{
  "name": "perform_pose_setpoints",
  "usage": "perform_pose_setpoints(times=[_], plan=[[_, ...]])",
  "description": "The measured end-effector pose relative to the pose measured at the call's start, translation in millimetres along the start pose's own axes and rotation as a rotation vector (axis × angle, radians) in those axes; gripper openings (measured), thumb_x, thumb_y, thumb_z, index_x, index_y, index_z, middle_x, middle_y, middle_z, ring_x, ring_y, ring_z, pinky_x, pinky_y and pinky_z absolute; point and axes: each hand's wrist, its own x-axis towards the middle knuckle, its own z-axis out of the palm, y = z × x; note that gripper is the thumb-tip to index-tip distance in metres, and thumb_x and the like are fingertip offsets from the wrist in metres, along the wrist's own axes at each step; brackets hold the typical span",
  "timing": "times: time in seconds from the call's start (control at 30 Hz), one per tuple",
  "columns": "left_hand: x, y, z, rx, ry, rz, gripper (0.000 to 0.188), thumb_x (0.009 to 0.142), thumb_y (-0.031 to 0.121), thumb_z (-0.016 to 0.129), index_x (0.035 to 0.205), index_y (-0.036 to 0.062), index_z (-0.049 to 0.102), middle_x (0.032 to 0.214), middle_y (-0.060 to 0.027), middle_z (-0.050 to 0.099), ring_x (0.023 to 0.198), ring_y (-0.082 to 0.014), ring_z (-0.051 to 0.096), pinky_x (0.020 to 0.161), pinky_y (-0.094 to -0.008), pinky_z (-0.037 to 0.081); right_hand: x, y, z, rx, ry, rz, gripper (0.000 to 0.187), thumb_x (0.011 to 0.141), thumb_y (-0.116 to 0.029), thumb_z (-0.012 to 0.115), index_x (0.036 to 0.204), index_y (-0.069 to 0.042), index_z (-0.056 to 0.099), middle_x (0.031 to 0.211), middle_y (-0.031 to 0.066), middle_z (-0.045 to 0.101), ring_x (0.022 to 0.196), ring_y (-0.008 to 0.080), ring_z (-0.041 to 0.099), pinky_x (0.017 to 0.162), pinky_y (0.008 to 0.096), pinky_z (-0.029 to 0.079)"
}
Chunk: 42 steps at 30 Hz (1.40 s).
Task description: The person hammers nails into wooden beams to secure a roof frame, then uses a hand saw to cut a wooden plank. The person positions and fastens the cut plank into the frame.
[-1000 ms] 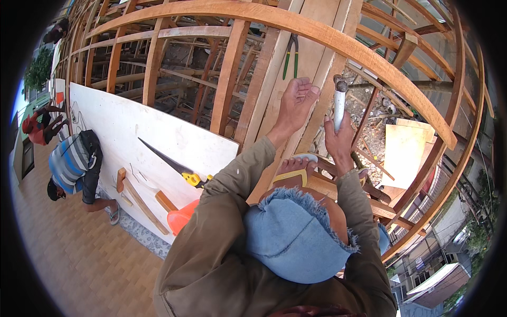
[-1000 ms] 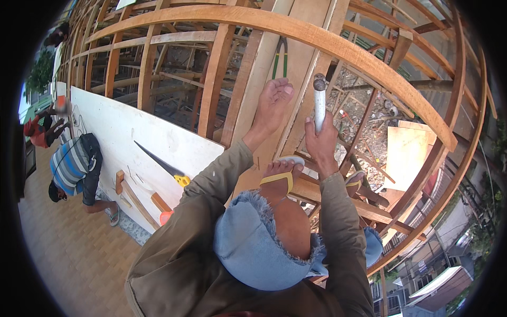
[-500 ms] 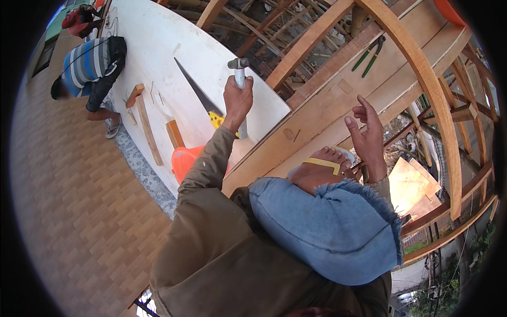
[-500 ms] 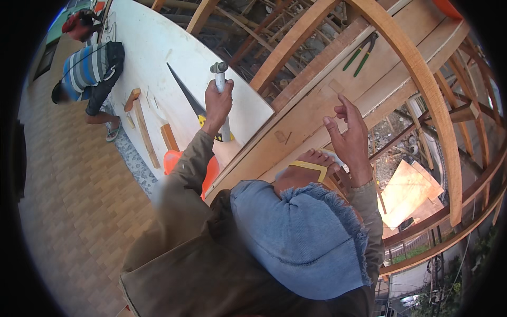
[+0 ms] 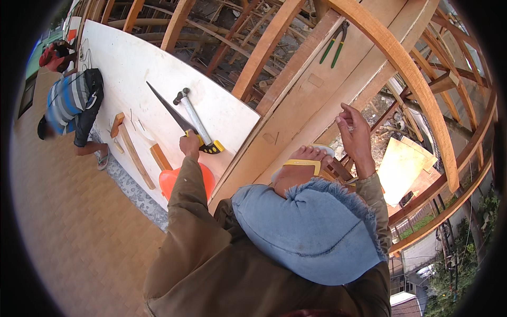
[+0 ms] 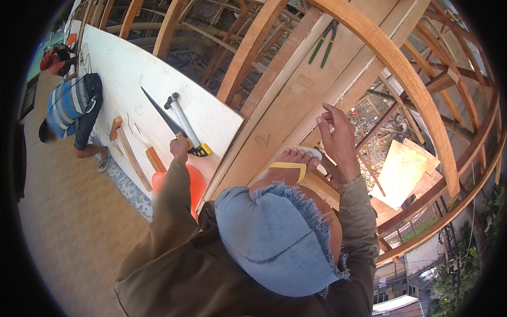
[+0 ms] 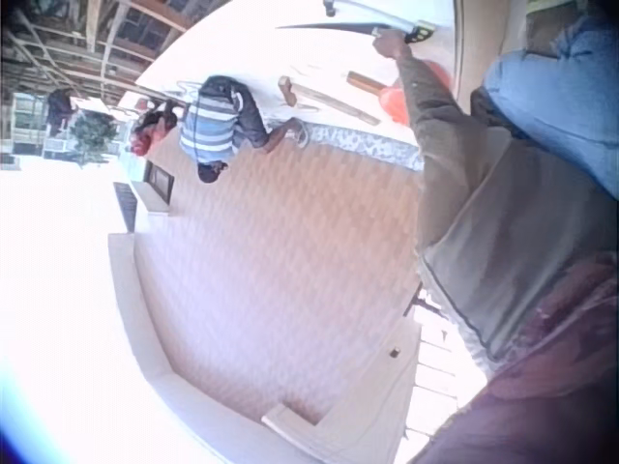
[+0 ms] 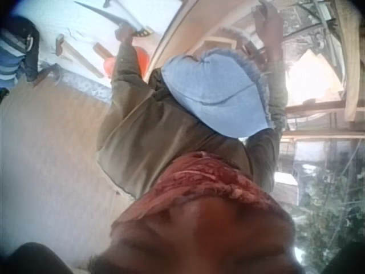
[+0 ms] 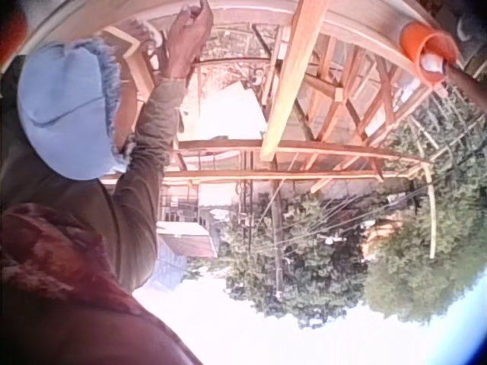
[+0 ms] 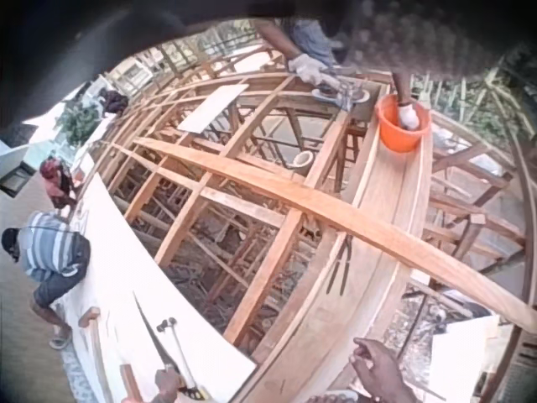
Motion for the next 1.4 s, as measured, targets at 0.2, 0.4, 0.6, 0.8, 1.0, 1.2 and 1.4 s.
perform_pose_setpoints(times=[0.2, 0.4, 0.6, 0.8, 1.0, 1.2, 1.4], plan=[[-7, -20, 4, -0.536, -0.121, -0.166, 0.043, 0.091, 0.032, 0.071, 0.102, -0.0091, 0.065, 0.093, -0.0111, 0.064, 0.079, -0.0237, 0.065, 0.065, -0.0399, 0.056, 1, -6, 6, 0.039, -0.006, -0.068, 0.037, 0.095, -0.014, 0.067, 0.129, -0.002, 0.060, 0.100, 0.0144, 0.066, 0.091, 0.0295, 0.068, 0.079, 0.0396, 0.055], [-2, -32, -57, -0.371, -0.106, 0.156, 0.042, 0.084, 0.031, 0.070, 0.091, -0.0104, 0.069, 0.087, -0.0111, 0.066, 0.071, -0.0221, 0.062, 0.066, -0.0372, 0.054, 4, -11, 7, 0.063, 0.029, -0.100, 0.036, 0.096, -0.017, 0.067, 0.127, -0.001, 0.061, 0.102, 0.0152, 0.066, 0.094, 0.0301, 0.067, 0.084, 0.0397, 0.054], [-59, 60, -111, -0.855, 0.034, 0.004, 0.034, 0.092, 0.031, 0.062, 0.094, -0.0025, 0.063, 0.090, -0.0088, 0.059, 0.078, -0.0211, 0.061, 0.067, -0.0371, 0.054, 6, -35, 24, 0.106, 0.007, -0.237, 0.036, 0.094, -0.020, 0.068, 0.125, -0.003, 0.063, 0.102, 0.0130, 0.066, 0.094, 0.0306, 0.066, 0.084, 0.0413, 0.052], [-178, 175, -84, -1.112, -0.298, 0.290, 0.025, 0.101, 0.024, 0.062, 0.102, 0.0015, 0.050, 0.094, -0.0082, 0.056, 0.084, -0.0209, 0.063, 0.073, -0.0347, 0.057, -7, -82, 39, 0.093, 0.029, -0.595, 0.047, 0.089, -0.026, 0.073, 0.128, -0.004, 0.061, 0.108, 0.0120, 0.063, 0.104, 0.0286, 0.060, 0.094, 0.0432, 0.044], [-311, 236, -43, -1.077, -0.580, 0.612, 0.023, 0.105, 0.021, 0.056, 0.113, 0.0040, 0.042, 0.101, -0.0086, 0.054, 0.090, -0.0157, 0.059, 0.077, -0.0307, 0.054, -41, -68, 21, -0.232, -0.008, -0.477, 0.088, 0.074, -0.034, 0.083, 0.149, -0.006, 0.043, 0.129, 0.0152, 0.054, 0.129, 0.0320, 0.048, 0.113, 0.0533, 0.030], [-390, 256, -10, -1.035, -1.010, 0.933, 0.035, 0.102, 0.019, 0.059, 0.126, 0.0007, 0.040, 0.107, -0.0075, 0.054, 0.092, -0.0147, 0.056, 0.082, -0.0296, 0.050, -82, -35, 6, -0.456, 0.277, -0.205, 0.081, 0.076, -0.025, 0.077, 0.146, -0.003, 0.043, 0.115, 0.0149, 0.065, 0.122, 0.0287, 0.056, 0.113, 0.0546, 0.028], [-383, 301, 63, -0.715, -1.393, 1.662, 0.024, 0.098, 0.018, 0.064, 0.108, -0.0016, 0.054, 0.099, -0.0097, 0.058, 0.092, -0.0181, 0.056, 0.084, -0.0340, 0.048, -130, 0, -11, -0.105, 0.534, 0.075, 0.074, 0.075, -0.020, 0.075, 0.140, 0.000, 0.045, 0.094, 0.0191, 0.068, 0.092, 0.0364, 0.067, 0.094, 0.0436, 0.044]])
